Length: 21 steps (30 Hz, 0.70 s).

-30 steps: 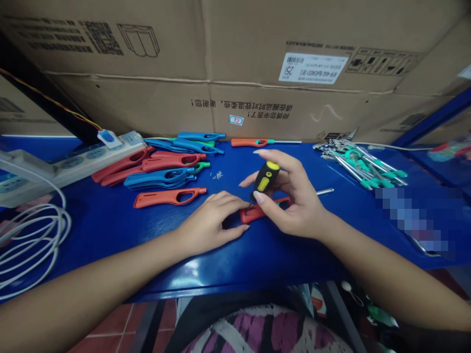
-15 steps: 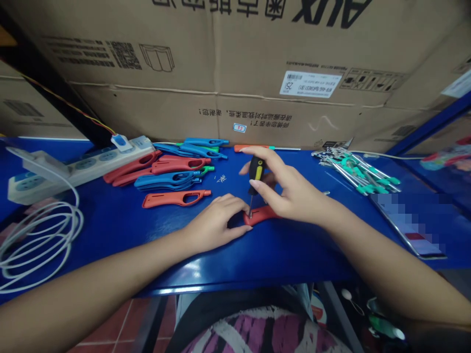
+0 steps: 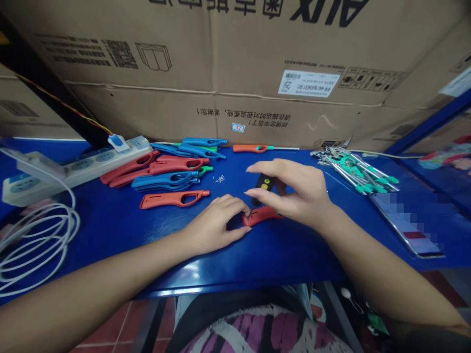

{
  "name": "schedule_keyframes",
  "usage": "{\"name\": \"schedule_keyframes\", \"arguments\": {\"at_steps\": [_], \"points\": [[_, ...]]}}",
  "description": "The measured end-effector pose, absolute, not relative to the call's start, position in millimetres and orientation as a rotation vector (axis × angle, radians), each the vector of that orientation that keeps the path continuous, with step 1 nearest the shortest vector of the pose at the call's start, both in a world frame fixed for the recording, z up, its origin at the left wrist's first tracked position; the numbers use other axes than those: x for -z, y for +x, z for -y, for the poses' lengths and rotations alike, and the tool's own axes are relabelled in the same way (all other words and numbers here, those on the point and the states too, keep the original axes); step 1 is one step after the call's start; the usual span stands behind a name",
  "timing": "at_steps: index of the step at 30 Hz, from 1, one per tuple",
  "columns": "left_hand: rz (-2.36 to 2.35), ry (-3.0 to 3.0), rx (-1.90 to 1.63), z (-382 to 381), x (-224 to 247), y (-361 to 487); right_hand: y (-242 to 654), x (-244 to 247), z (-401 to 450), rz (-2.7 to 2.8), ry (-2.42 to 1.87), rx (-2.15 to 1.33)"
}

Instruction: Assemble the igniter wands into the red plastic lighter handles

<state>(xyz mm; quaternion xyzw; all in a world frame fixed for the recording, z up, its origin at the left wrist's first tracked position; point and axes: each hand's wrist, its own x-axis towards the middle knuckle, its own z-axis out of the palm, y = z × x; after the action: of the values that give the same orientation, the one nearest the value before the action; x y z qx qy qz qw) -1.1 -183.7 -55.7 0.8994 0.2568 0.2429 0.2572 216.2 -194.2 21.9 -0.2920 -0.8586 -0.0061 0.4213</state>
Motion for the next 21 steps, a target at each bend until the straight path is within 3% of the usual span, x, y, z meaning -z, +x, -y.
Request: {"name": "schedule_keyframes", "arguments": {"at_steps": [2,7,11,15,21], "points": [[-0.691,2.440,-0.675,184.0,56.4,-0.7,216.2,-20.7,193.7,2.173,-0.709,0.125],[-0.693,2.449,-0.660,183.9,56.2,-0.3,216.2,-20.7,194.3,2.199,-0.699,-0.124],[-0.691,2.452,-0.658,184.3,54.6,-0.5,217.4,-19.7,193.3,2.149,-0.645,0.153],[-0.706,2.461,-0.645,184.9,54.2,-0.9,217.2,-18.8,192.9,2.205,-0.714,-0.094],[-0.681,2.474,-0.687,184.1,57.1,-0.7,217.9,-18.3,192.2,2.229,-0.722,0.060]]}}
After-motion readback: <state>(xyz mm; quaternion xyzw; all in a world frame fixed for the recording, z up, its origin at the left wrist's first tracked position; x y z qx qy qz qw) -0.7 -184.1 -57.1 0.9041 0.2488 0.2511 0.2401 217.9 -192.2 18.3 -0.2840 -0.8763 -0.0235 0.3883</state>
